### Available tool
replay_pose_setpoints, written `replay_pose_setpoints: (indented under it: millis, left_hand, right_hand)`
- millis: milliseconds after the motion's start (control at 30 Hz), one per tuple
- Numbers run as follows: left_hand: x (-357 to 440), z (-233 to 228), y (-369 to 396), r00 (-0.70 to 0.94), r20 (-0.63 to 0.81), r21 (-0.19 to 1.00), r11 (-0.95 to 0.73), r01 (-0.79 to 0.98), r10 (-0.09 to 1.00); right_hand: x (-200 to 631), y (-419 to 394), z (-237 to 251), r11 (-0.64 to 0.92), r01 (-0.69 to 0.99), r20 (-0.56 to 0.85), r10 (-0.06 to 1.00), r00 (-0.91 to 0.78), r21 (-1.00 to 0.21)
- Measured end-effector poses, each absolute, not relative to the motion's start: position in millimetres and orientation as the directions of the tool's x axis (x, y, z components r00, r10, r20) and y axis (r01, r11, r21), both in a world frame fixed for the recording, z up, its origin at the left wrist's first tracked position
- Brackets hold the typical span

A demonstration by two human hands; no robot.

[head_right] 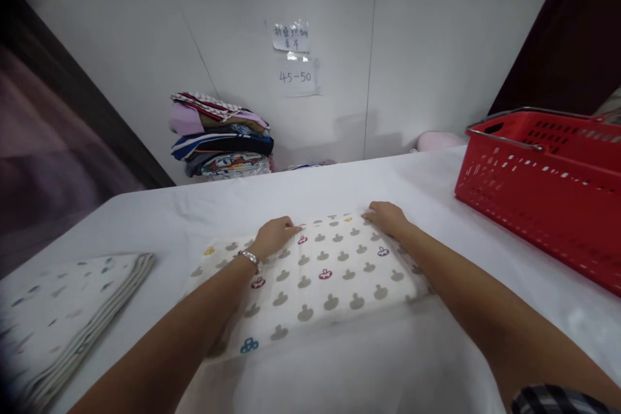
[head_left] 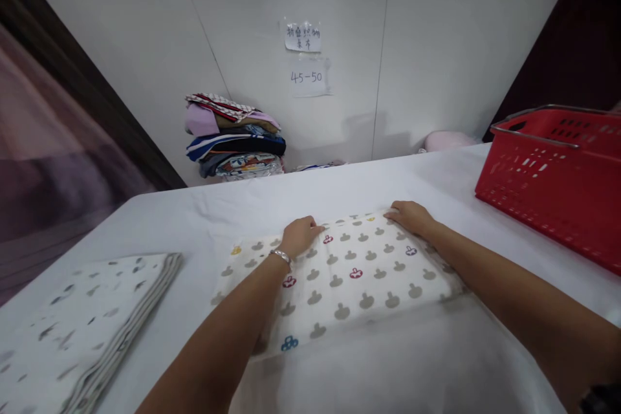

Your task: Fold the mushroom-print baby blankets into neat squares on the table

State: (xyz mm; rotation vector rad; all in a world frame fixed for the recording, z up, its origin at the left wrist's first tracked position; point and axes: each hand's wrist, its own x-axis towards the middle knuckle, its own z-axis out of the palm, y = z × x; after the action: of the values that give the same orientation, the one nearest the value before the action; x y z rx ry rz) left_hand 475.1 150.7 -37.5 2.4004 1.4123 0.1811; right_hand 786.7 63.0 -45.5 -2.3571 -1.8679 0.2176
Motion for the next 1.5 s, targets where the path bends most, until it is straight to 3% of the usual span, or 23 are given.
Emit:
replay_pose_setpoints:
  millis: [100,233,433,600,833,1000,1167,1500]
  left_hand:
    - [477.4,-52.5,144.3,0.426,0.060,0.330,-0.420,0.845,0.903]
    - [474.5,-59.3,140.6,0.388,0.111,0.327,-0.402,0.855,0.915]
    - [474.9,-56.5,141.9,0.406,0.128,0.318,-0.426,0.847,0.905]
    - [475.2,-54.9,142.1,0.414,0.131,0.307,-0.434,0.847,0.901]
    - [474.1,-56.1,143.6,0.417,0.155,0.310,-0.445,0.841,0.896]
    - [474.3,-54.9,143.6,0.406,0.144,0.320,-0.431,0.844,0.902]
    - [474.7,-52.5,143.6,0.390,0.128,0.335,-0.410,0.849,0.912]
    - [474.9,-52.6,143.3,0.403,0.124,0.377,-0.419,0.826,0.907]
  right_hand:
    - [787.4,63.8,-46.1,-0.302,0.939,-0.058,0.953,0.297,-0.164]
    - [796.5,61.6,-41.2,-0.342,0.924,-0.091,0.939,0.331,-0.172]
    - [827.2,23.7,-36.4,-0.446,0.799,-0.227,0.895,0.385,-0.403]
    - [830.6,-18.0,-45.2,-0.466,0.742,-0.192,0.882,0.430,-0.481]
    - [806.1,-41.8,-52.9,-0.441,0.805,-0.055,0.887,0.459,-0.397]
    - [802.1,-45.7,-44.2,-0.492,0.810,-0.094,0.867,0.490,-0.319]
    - [806.3,-31.0,-39.8,-0.401,0.844,0.006,0.902,0.432,-0.355]
    - [803.8,13.0,-44.6,-0.335,0.884,0.068,0.924,0.376,-0.326]
